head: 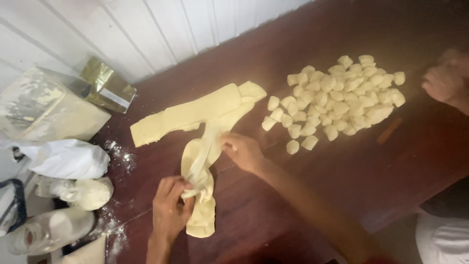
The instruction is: The recorder rolls out and portions dough into small balls on a workbench.
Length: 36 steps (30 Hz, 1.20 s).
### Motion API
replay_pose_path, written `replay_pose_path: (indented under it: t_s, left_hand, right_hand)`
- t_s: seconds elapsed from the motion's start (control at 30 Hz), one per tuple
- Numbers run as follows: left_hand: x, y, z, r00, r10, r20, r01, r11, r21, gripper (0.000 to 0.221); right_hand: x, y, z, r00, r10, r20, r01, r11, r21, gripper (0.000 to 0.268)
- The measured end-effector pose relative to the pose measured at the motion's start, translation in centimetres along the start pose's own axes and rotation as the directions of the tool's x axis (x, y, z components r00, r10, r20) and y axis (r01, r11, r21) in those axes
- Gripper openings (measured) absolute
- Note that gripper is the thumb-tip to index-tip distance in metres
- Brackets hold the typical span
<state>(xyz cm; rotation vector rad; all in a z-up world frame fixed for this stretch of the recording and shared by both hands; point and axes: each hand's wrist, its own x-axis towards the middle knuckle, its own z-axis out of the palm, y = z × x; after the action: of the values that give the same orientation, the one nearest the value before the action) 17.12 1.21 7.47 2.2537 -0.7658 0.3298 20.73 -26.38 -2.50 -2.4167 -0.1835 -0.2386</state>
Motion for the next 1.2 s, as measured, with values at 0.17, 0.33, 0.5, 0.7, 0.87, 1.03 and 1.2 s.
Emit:
replay_pose_path:
  t_s: [0.17,0.33,0.5,0.7,0.87,1.03,1.2]
  left_hand:
    - [5.2,-3.1,0.1,0.969,-0.008,0.246,0.041,0.991,-0.128,0.021]
    - [12.4,-1.8,1.8,0.707,-0.412,0.575,0.451,0.889,0.084,0.059]
    - [14.9,-4.4,5.9,0.523,-0.603,0.602,0.550,0.779,0.302,0.052]
    - [11.5,-7.6,7.9,0.764,-0.449,0.464,0.360,0.893,0.271,0.039]
    - [5.2,-6.3,4.9,0.704,-0.654,0.278,0.694,0.717,-0.070,0.034]
    - [-4.9,-7.3,3.3,0.678,-0.727,-0.106,0.594,0.627,-0.504,0.017]
    - [-12.9,-4.9,-2.1,0.665,-0.699,-0.264,0.467,0.664,-0.584,0.008]
  right_hand:
    - [-0.4,-4.7,0.3,0.992,-0.026,-0.121,0.028,0.999,0.020,0.022]
    - [0.9,-4.5,3.5,0.987,-0.107,-0.117,0.116,0.990,0.077,0.012]
    - [3.2,-4.2,0.9,0.957,0.076,0.280,-0.085,0.996,0.017,0.019]
    - [3.0,-2.0,0.3,0.981,0.028,0.194,-0.045,0.995,0.087,0.024]
    - [3.5,-2.4,0.4,0.988,0.090,0.128,-0.096,0.995,0.040,0.028]
    - [3.1,-3.0,-0.4,0.971,0.136,0.195,-0.152,0.986,0.070,0.029]
    - [0.0,-6.2,-0.1,0.990,0.055,0.128,-0.062,0.997,0.053,0.039]
